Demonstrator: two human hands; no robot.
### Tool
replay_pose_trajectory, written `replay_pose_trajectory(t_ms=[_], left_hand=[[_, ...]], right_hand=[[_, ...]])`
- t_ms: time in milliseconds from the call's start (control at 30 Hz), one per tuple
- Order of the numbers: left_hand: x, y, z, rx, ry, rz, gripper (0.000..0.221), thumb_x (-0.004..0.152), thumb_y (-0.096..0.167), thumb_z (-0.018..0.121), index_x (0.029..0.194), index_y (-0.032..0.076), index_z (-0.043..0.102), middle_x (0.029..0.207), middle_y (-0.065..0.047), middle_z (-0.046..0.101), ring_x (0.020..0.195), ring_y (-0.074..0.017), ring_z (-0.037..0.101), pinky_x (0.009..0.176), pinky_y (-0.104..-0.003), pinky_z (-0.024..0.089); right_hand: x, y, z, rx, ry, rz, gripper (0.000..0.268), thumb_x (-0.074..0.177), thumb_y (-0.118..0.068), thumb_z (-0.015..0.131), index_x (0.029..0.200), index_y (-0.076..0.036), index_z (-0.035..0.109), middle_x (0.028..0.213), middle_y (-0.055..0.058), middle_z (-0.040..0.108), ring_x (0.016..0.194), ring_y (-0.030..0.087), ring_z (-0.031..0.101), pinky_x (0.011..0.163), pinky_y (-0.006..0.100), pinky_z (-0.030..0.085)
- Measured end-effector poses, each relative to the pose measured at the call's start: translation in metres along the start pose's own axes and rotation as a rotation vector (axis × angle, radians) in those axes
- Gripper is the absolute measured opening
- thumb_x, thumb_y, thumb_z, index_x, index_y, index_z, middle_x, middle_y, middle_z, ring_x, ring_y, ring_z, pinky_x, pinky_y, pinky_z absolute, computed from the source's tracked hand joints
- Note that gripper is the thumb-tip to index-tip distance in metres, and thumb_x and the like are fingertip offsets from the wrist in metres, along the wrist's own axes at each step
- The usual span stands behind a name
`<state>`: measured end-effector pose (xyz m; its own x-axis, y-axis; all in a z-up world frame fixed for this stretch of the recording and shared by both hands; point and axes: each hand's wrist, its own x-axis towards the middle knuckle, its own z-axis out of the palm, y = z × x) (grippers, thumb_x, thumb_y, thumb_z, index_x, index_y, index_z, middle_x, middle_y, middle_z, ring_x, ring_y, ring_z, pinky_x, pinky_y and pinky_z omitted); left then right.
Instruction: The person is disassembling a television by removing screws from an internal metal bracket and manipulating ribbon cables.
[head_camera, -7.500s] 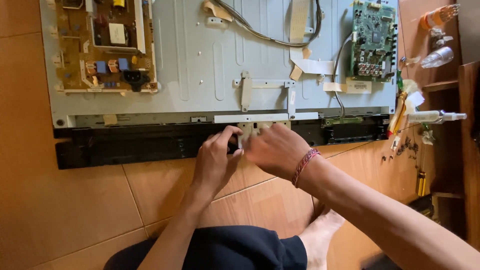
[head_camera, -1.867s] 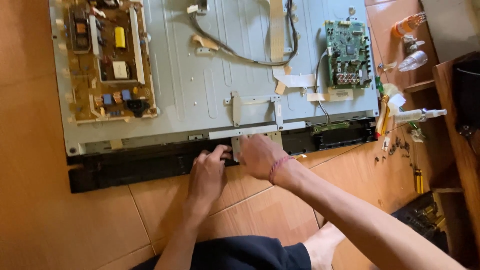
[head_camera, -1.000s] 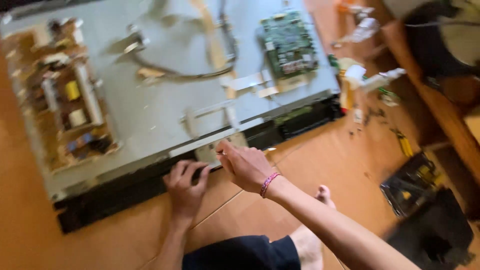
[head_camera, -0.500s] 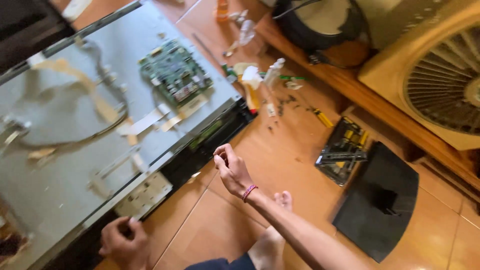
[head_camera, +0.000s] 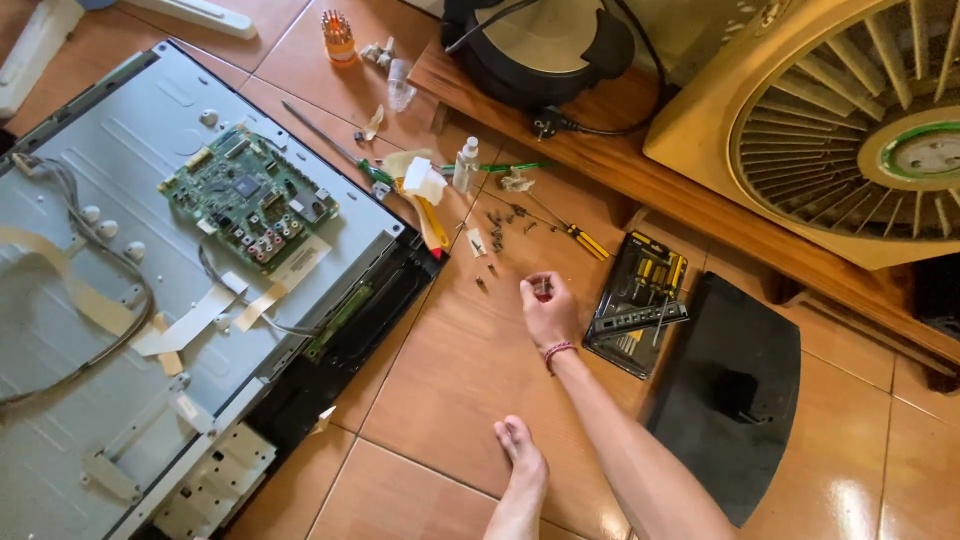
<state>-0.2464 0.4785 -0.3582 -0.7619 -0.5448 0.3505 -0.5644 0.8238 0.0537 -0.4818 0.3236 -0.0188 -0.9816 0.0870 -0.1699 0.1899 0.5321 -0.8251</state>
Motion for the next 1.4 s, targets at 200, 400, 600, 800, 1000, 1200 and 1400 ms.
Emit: replay_pose_trajectory(t_ms=[200,400,600,800,1000,1200,1400], left_hand=[[0.081,-0.039,-0.119,-1.429,-0.835,-1.201,0.091,0.093,0.069,0.023,0.154,0.002,0.026,0.165,-0.009,0.028,0.148,-0.024,0.029,0.122,-0.035,0.017],[0.059,-0.033,-0.096,-1.499,-0.588,-1.127,0.069,0.102,0.057,0.027,0.115,-0.007,0.048,0.123,-0.017,0.054,0.112,-0.0257,0.049,0.109,-0.036,0.036],[0.054,-0.034,-0.102,-1.436,-0.57,-1.123,0.05,0.103,0.046,0.026,0.098,0.001,0.046,0.101,-0.009,0.049,0.095,-0.0227,0.047,0.099,-0.034,0.04],[0.036,-0.031,-0.091,-1.384,-0.698,-1.103,0.068,0.101,0.051,0.02,0.135,-0.001,0.048,0.153,-0.012,0.043,0.138,-0.0251,0.04,0.121,-0.035,0.022],[0.073,-0.037,-0.13,-1.39,-0.708,-1.042,0.04,0.103,0.037,0.021,0.096,0.004,0.042,0.098,-0.008,0.045,0.091,-0.0222,0.044,0.097,-0.033,0.04],[0.072,-0.03,-0.129,-1.439,-0.654,-1.093,0.041,0.103,0.039,0.023,0.094,0.003,0.042,0.096,-0.008,0.046,0.089,-0.0219,0.044,0.095,-0.034,0.04],[0.077,-0.027,-0.127,-1.496,-0.592,-1.141,0.043,0.102,0.041,0.025,0.092,0.003,0.043,0.094,-0.008,0.046,0.087,-0.0215,0.044,0.091,-0.034,0.041]], right_hand=[[0.019,-0.012,-0.002,-0.128,-0.039,-0.154,0.011,0.089,-0.014,0.073,0.1,-0.013,0.075,0.081,-0.003,0.075,0.067,0.01,0.065,0.06,0.024,0.051],[0.024,-0.022,0.013,-0.211,-0.058,-0.292,0.021,0.091,-0.022,0.068,0.11,-0.023,0.075,0.105,-0.006,0.073,0.079,0.011,0.069,0.065,0.024,0.055],[0.04,-0.013,0.018,-0.262,-0.151,-0.37,0.022,0.092,-0.025,0.065,0.112,-0.026,0.076,0.102,-0.004,0.068,0.056,0.006,0.051,0.04,0.02,0.039],[0.05,-0.006,0.025,-0.316,-0.079,-0.444,0.038,0.094,-0.014,0.061,0.129,-0.03,0.062,0.096,-0.005,0.068,0.054,0.009,0.051,0.041,0.024,0.04],[0.054,-0.008,0.025,-0.351,-0.115,-0.468,0.039,0.095,-0.011,0.057,0.128,-0.03,0.062,0.096,-0.001,0.065,0.051,0.01,0.047,0.04,0.024,0.039],[0.05,-0.026,0.019,-0.312,-0.133,-0.253,0.029,0.097,-0.029,0.061,0.126,-0.037,0.063,0.104,0.003,0.071,0.099,0.032,0.072,0.09,0.047,0.058],[0.051,-0.024,0.02,-0.198,-0.084,-0.301,0.031,0.099,-0.021,0.062,0.13,-0.025,0.064,0.08,-0.006,0.068,0.053,0.008,0.046,0.048,0.025,0.035]])
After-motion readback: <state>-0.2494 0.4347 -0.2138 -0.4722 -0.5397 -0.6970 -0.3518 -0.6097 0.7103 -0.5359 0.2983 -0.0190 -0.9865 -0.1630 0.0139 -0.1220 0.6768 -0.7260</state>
